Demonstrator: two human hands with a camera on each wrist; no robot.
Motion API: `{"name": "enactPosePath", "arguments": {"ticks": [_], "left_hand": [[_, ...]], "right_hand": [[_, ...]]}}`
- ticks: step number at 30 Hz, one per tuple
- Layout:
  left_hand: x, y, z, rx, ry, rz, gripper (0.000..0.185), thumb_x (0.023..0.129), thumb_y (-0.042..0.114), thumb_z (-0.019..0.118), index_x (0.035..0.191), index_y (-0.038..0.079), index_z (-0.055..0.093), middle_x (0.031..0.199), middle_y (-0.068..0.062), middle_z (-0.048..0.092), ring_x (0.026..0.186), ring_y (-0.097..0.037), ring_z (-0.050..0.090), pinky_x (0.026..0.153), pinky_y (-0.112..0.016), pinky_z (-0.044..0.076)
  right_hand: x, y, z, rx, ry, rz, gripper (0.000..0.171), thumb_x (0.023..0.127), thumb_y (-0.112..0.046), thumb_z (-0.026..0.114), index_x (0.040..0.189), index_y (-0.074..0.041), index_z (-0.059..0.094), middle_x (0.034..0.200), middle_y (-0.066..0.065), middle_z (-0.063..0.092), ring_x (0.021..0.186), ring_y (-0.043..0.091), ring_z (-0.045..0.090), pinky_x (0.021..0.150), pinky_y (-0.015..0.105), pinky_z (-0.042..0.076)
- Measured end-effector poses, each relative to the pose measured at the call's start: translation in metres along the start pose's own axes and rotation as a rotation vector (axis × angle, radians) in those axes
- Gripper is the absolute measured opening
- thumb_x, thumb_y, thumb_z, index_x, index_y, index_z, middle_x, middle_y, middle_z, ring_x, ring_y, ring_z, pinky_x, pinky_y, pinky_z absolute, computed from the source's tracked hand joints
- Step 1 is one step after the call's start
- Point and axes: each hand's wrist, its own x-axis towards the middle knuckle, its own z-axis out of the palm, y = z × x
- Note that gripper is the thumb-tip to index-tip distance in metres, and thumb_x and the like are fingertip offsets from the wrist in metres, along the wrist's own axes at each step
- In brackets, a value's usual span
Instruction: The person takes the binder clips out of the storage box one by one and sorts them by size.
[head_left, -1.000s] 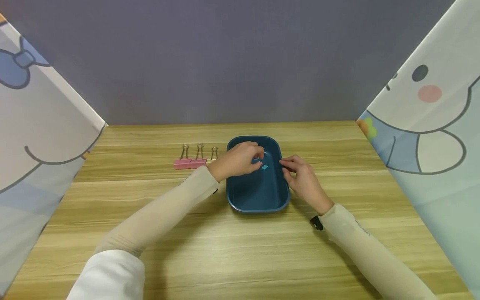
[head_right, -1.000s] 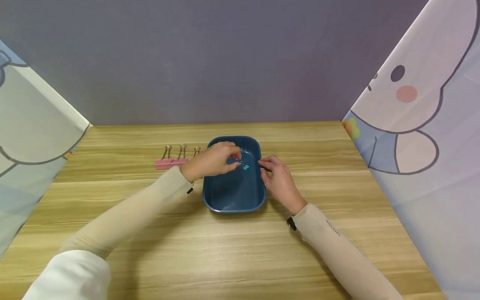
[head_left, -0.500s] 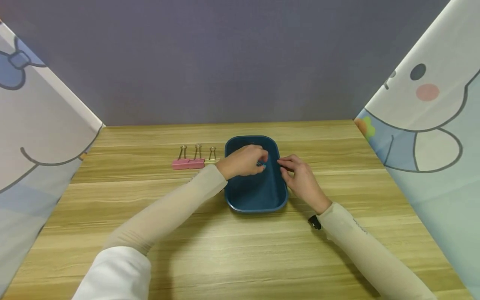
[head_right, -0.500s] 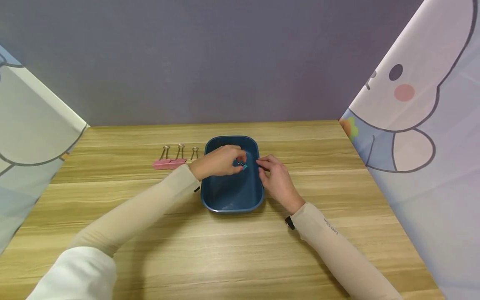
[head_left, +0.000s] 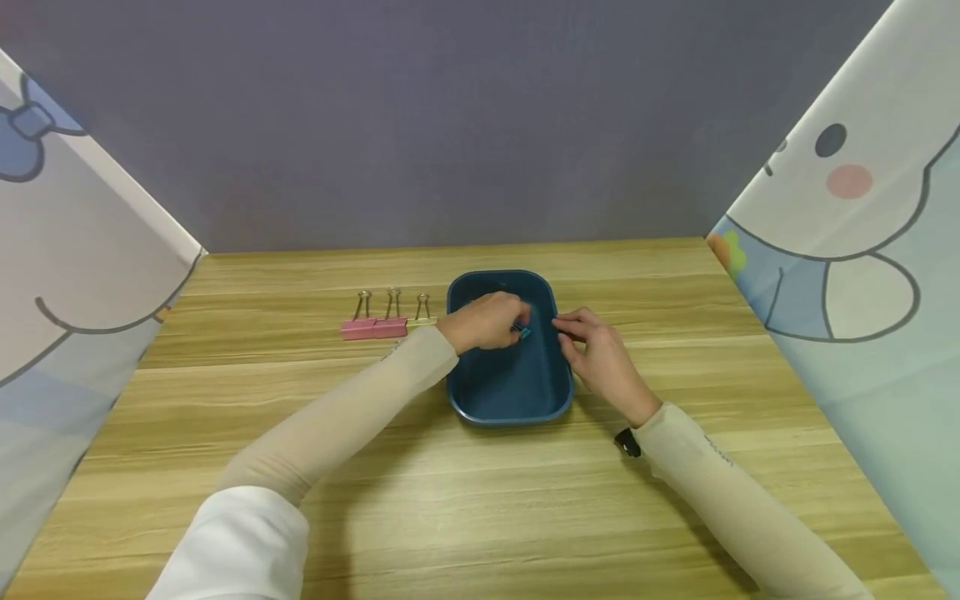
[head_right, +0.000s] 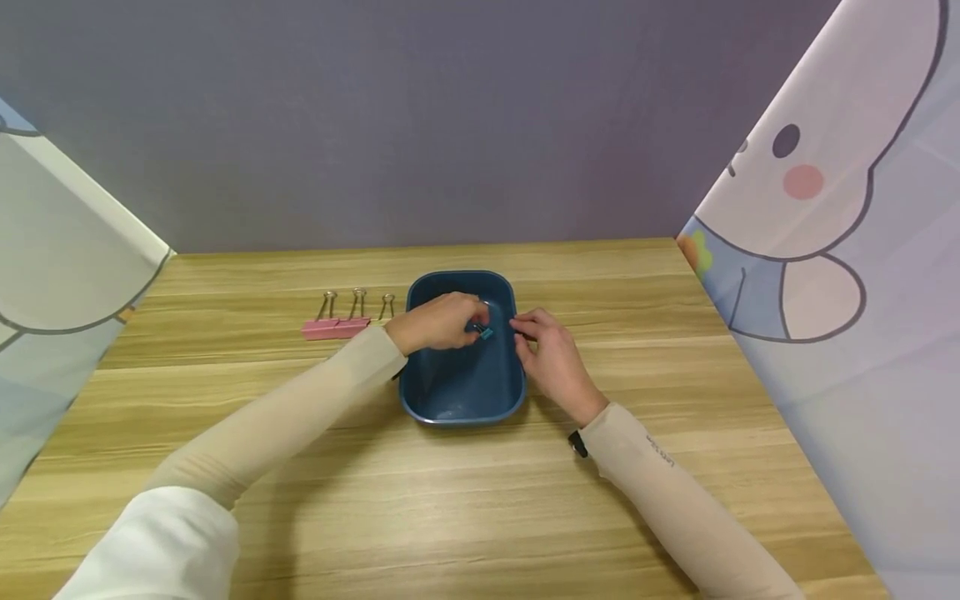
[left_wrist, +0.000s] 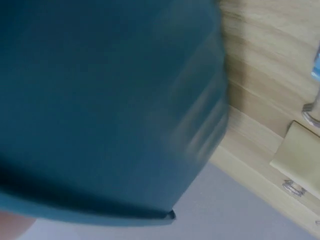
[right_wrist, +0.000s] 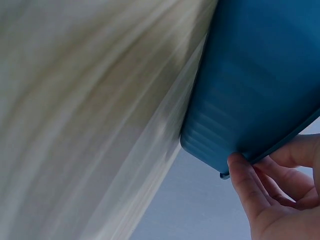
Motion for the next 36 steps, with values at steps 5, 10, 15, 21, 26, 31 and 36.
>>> {"name": "enactPosePath", "arguments": {"ticks": [5, 10, 15, 21, 26, 31, 36], "left_hand": [[0.0062, -0.0053, 0.0029, 0.019, -0.006, 0.006, 0.024, 0.090, 0.017, 0.064, 0.113, 0.010, 0.064, 0.110, -0.004, 0.062, 0.094, -0.015, 0.058, 0.080, -0.028, 0.047], [0.0088, -0.0047, 0.0040, 0.056, -0.058, 0.038, 0.031, 0.090, 0.016, 0.064, 0.121, 0.010, 0.063, 0.117, -0.004, 0.061, 0.105, -0.017, 0.057, 0.089, -0.030, 0.045], [0.0078, -0.0046, 0.0045, 0.122, -0.137, 0.070, 0.041, 0.091, 0.018, 0.064, 0.131, 0.013, 0.057, 0.126, -0.005, 0.054, 0.114, -0.019, 0.052, 0.095, -0.031, 0.041], [0.0038, -0.0037, 0.0035, 0.123, -0.161, 0.074, 0.040, 0.090, 0.018, 0.066, 0.129, 0.015, 0.060, 0.125, -0.001, 0.052, 0.116, -0.018, 0.050, 0.097, -0.030, 0.039], [0.0010, -0.0030, 0.0022, 0.116, -0.165, 0.100, 0.032, 0.086, 0.020, 0.071, 0.118, 0.018, 0.067, 0.113, 0.002, 0.055, 0.103, -0.015, 0.054, 0.090, -0.029, 0.042], [-0.0007, -0.0028, 0.0022, 0.109, -0.157, 0.113, 0.021, 0.085, 0.020, 0.072, 0.106, 0.021, 0.070, 0.106, 0.005, 0.054, 0.096, -0.014, 0.054, 0.085, -0.029, 0.043], [0.0003, -0.0007, 0.0032, 0.099, -0.149, 0.118, 0.018, 0.085, 0.019, 0.072, 0.102, 0.018, 0.067, 0.100, 0.003, 0.054, 0.087, -0.014, 0.053, 0.077, -0.028, 0.044]], "right_hand": [[0.0003, -0.0002, 0.0002, -0.002, 0.000, 0.000, 0.024, 0.088, 0.004, 0.061, 0.111, 0.009, 0.065, 0.109, 0.013, 0.059, 0.097, 0.026, 0.061, 0.077, 0.035, 0.053], [-0.0002, -0.0018, -0.0021, 0.008, -0.015, 0.012, 0.025, 0.089, 0.003, 0.060, 0.113, 0.009, 0.064, 0.110, 0.013, 0.059, 0.098, 0.026, 0.061, 0.077, 0.035, 0.053], [0.0004, -0.0028, -0.0029, 0.005, -0.014, 0.012, 0.025, 0.088, 0.003, 0.060, 0.113, 0.009, 0.064, 0.110, 0.013, 0.059, 0.098, 0.026, 0.061, 0.077, 0.035, 0.053], [0.0004, -0.0039, -0.0034, 0.006, -0.017, 0.014, 0.025, 0.088, 0.004, 0.061, 0.113, 0.009, 0.064, 0.110, 0.013, 0.059, 0.099, 0.026, 0.061, 0.078, 0.035, 0.053], [0.0001, -0.0035, -0.0031, 0.005, -0.021, 0.025, 0.026, 0.088, 0.003, 0.061, 0.113, 0.009, 0.064, 0.110, 0.013, 0.059, 0.099, 0.026, 0.061, 0.078, 0.035, 0.052], [-0.0004, -0.0031, -0.0031, 0.006, -0.020, 0.036, 0.026, 0.088, 0.003, 0.061, 0.114, 0.008, 0.064, 0.110, 0.012, 0.059, 0.100, 0.026, 0.060, 0.079, 0.035, 0.052], [-0.0003, -0.0037, -0.0032, 0.014, -0.020, 0.034, 0.026, 0.088, 0.003, 0.061, 0.114, 0.008, 0.064, 0.110, 0.012, 0.059, 0.100, 0.026, 0.060, 0.079, 0.035, 0.052]]}}
